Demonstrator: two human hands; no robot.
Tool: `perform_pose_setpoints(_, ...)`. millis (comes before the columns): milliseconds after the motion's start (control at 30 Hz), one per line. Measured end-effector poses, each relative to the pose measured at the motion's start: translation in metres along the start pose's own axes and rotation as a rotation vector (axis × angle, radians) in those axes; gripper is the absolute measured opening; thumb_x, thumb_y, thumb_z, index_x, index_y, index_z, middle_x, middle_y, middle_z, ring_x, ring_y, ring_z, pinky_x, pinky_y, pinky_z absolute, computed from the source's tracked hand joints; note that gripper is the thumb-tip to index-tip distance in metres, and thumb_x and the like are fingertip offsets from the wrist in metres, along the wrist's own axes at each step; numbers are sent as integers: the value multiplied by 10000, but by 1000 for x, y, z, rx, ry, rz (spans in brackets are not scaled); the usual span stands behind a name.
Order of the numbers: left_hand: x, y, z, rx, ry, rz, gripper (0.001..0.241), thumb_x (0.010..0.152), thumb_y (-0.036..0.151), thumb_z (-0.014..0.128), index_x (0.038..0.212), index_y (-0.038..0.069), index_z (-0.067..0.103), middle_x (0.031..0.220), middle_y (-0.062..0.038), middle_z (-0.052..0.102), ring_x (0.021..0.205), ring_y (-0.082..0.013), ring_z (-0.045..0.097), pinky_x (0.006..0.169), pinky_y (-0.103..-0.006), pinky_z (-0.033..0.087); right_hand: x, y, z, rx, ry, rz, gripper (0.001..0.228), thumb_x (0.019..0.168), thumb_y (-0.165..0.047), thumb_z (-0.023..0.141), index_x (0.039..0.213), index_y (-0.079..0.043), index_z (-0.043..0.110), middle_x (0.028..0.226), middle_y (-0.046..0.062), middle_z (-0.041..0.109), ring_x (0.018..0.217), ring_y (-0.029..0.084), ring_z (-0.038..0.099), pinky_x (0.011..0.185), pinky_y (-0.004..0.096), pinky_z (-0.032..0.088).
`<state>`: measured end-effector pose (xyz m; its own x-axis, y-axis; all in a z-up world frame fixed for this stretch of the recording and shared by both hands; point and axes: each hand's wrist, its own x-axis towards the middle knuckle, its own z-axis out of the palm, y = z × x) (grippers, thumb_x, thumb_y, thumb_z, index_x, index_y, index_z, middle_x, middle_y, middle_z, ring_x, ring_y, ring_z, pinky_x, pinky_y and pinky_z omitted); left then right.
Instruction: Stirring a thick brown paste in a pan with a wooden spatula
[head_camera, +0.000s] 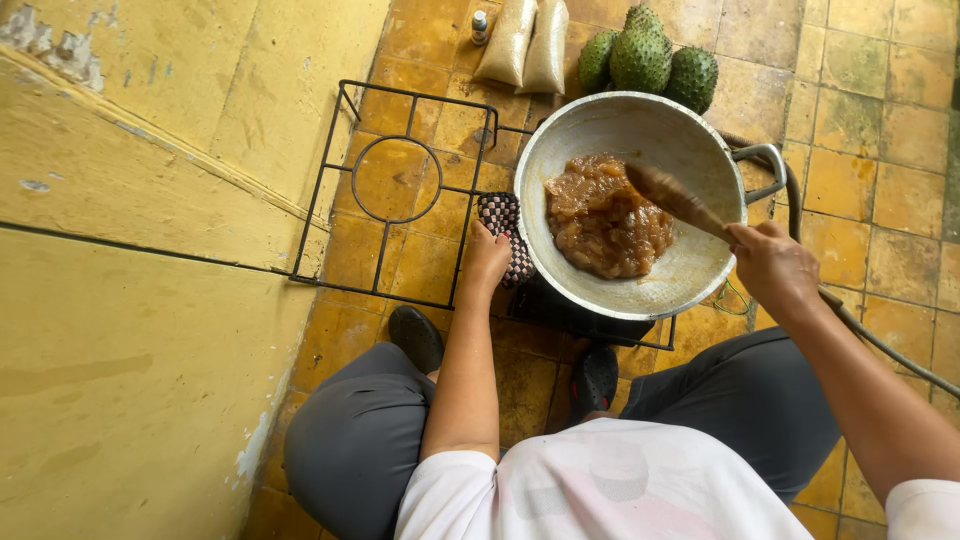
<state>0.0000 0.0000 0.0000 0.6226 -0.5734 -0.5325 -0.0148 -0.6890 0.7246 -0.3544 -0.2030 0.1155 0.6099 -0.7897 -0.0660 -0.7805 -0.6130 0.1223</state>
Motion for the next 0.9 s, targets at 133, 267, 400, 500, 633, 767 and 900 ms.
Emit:
perform_pose_setpoints(133,-1,-1,0,33,-31,-11,570,973,244,455,1467,3,302,1408,-247,544,1144,-441,626,898,-553,517,23,-1,-17,361,-238,361,359,1065,-194,577,1417,-241,632,1165,113,686,665,265,541,516,352,386)
perform_pose_setpoints(267,-8,8,-6,33,-60,-40,590,985,243,444,1499,4,280,1414,-243,544,1136,-435,635,874,-557,533,59,8,-6,371,-203,461,399,1004,-165,647,1402,-200,645,1326,108,657,842,286,604,593,395,450)
perform_pose_setpoints(400,2,0,0,43,-18,-22,424,954,232,468,1314,20,390,1292,-272,617,1075,-490,639,856,-598,492,105,18,21,334,-176,479,431,963,-156,684,1377,-275,676,1205,146,720,862,301,634,652,406,493)
perform_pose_setpoints(500,0,4,-2,73,-61,-60,464,975,235,485,1366,18,365,1334,-268,585,1093,-481,634,852,-595,491,130,1,23,248,-163,310,435,958,-97,604,1367,-216,696,1197,127,694,949,413,617,743,502,465)
perform_pose_setpoints(633,-5,2,-4,60,-42,-21,578,931,226,488,1442,3,336,1325,-280,612,1163,-487,636,951,-573,510,147,-54,18,-17,-111,79,369,996,-177,567,1290,-314,741,1044,29,716,814,193,648,633,308,482)
perform_pose_setpoints(767,-5,-1,-3,50,2,51,527,891,216,501,1360,-9,421,1253,-319,654,1184,-520,636,1019,-579,508,149,-57,28,-87,78,-257,315,1026,-170,524,1154,-332,763,1083,19,709,931,180,686,903,361,470)
perform_pose_setpoints(900,14,-18,11,51,3,59,511,890,216,507,1337,-19,430,1232,-337,655,1175,-532,635,1020,-590,504,122,-47,-7,-148,61,-278,257,1042,-160,552,1129,-305,745,1077,5,690,951,174,672,969,375,414)
